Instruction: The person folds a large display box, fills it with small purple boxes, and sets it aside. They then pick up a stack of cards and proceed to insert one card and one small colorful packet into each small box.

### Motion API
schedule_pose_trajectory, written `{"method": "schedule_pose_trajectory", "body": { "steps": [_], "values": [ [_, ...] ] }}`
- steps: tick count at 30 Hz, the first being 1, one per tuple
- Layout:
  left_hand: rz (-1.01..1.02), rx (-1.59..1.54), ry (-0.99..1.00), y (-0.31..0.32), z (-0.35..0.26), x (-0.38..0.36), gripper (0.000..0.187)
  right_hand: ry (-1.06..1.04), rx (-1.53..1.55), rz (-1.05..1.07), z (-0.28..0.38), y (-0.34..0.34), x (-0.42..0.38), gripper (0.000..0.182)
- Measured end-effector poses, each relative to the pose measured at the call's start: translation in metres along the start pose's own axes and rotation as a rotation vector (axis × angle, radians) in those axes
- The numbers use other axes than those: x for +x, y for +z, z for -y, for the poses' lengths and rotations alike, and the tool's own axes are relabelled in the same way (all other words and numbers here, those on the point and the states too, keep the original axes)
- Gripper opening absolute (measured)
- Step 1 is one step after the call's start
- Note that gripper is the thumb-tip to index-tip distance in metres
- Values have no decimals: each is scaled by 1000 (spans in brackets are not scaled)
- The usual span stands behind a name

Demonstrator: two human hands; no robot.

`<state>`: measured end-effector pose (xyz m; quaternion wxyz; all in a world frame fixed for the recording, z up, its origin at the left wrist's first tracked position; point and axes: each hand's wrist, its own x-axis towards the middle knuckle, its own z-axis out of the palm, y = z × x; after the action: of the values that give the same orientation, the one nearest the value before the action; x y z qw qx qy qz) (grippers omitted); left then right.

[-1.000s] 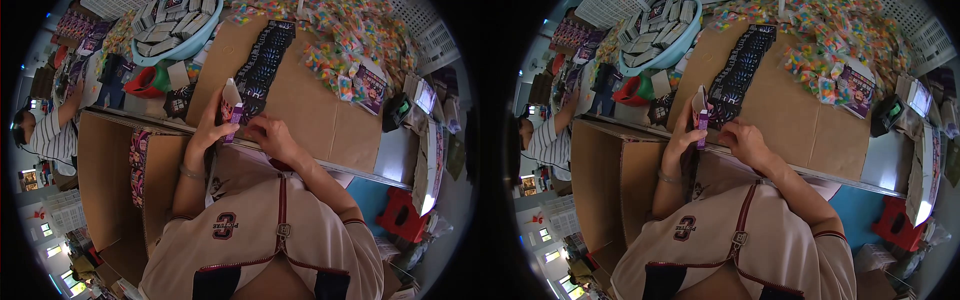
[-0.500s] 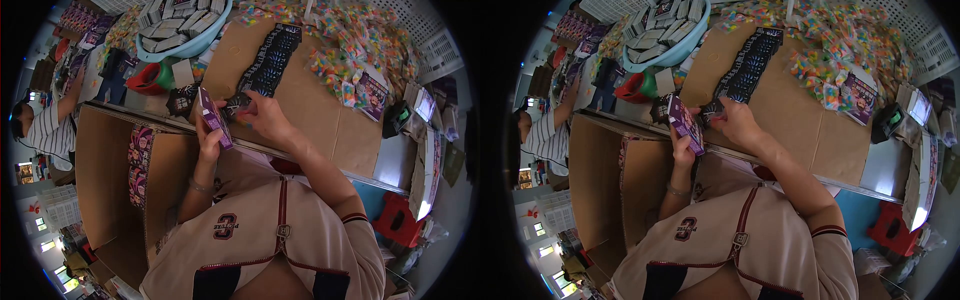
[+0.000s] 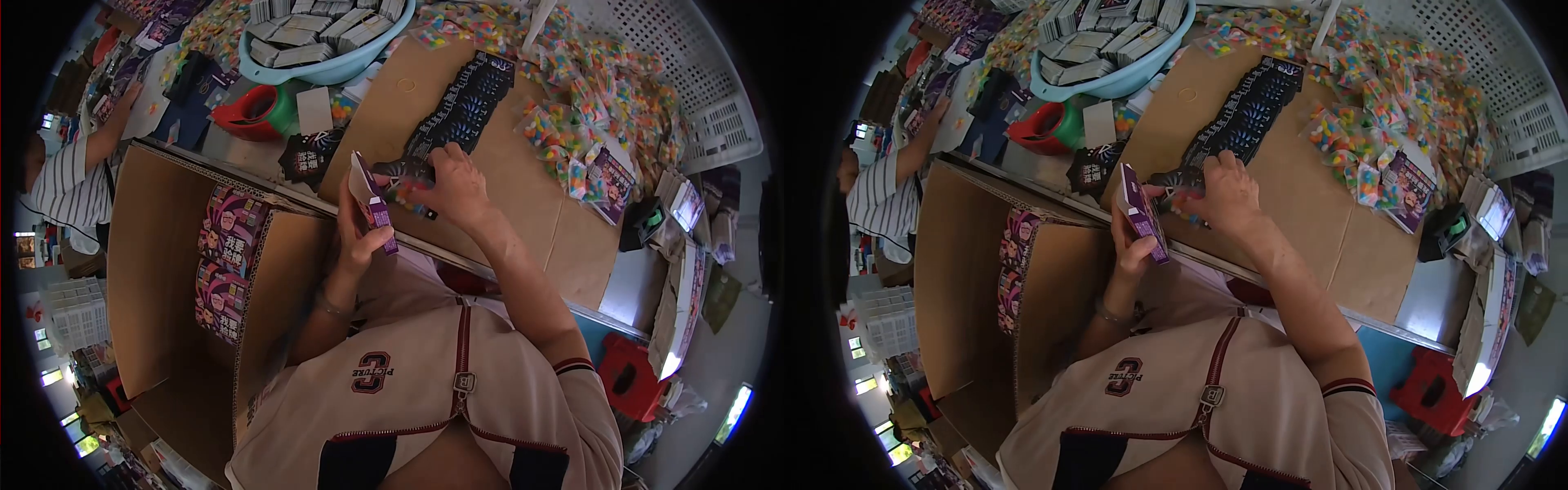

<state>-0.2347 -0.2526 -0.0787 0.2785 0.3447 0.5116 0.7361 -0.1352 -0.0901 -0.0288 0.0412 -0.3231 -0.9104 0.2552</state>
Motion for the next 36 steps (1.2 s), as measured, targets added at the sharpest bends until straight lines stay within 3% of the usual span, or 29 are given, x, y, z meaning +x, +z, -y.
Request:
{"method": "schedule_pose_trajectory", "body": {
  "steps": [4, 11, 14, 16, 17, 19, 23, 24, 25, 26, 28, 31, 33, 36],
  "values": [
    [-19, -12, -4, 1, -1, -1, 98, 53, -34, -128, 6, -1, -7, 60],
    [-12, -35, -27, 3, -2, -2, 100, 125, 18, 10, 9, 1, -6, 65],
    [4, -51, -16, 0, 1, -1, 100, 87, 74, -40, 9, 12, -5, 65],
    [8, -69, -11, -1, 0, -1, 100, -111, 81, -243, 10, 20, -7, 56],
    [13, -78, 7, -2, 0, -1, 100, -113, 79, -242, 11, 23, -7, 56],
    [20, -85, 19, -3, -3, -2, 101, -31, 420, -119, 16, 27, -10, 48],
    [71, -71, 66, 7, -24, -9, 105, -155, 519, -145, 13, 9, -34, 39],
    [83, -7, 90, 12, -29, -13, 106, -222, 528, -229, 6, 4, -44, 36],
    [86, 94, 259, 18, -23, -17, 108, -289, 537, -314, -2, -1, -56, 33],
    [84, 95, 253, 26, -19, -20, 108, -220, 488, -393, -10, -9, -72, 30],
    [36, 354, 480, 48, -16, -23, 109, -158, 436, -468, -32, -18, -93, 27],
    [66, 253, 383, 93, 4, -28, 104, -59, 214, -566, -81, -6, -110, 27],
    [87, 331, 381, 115, 23, -27, 103, 190, 634, -618, -110, -4, -114, 26],
    [95, 427, 384, 133, 32, -23, 102, 126, 993, -729, -79, -72, -127, 24]
  ]
}}
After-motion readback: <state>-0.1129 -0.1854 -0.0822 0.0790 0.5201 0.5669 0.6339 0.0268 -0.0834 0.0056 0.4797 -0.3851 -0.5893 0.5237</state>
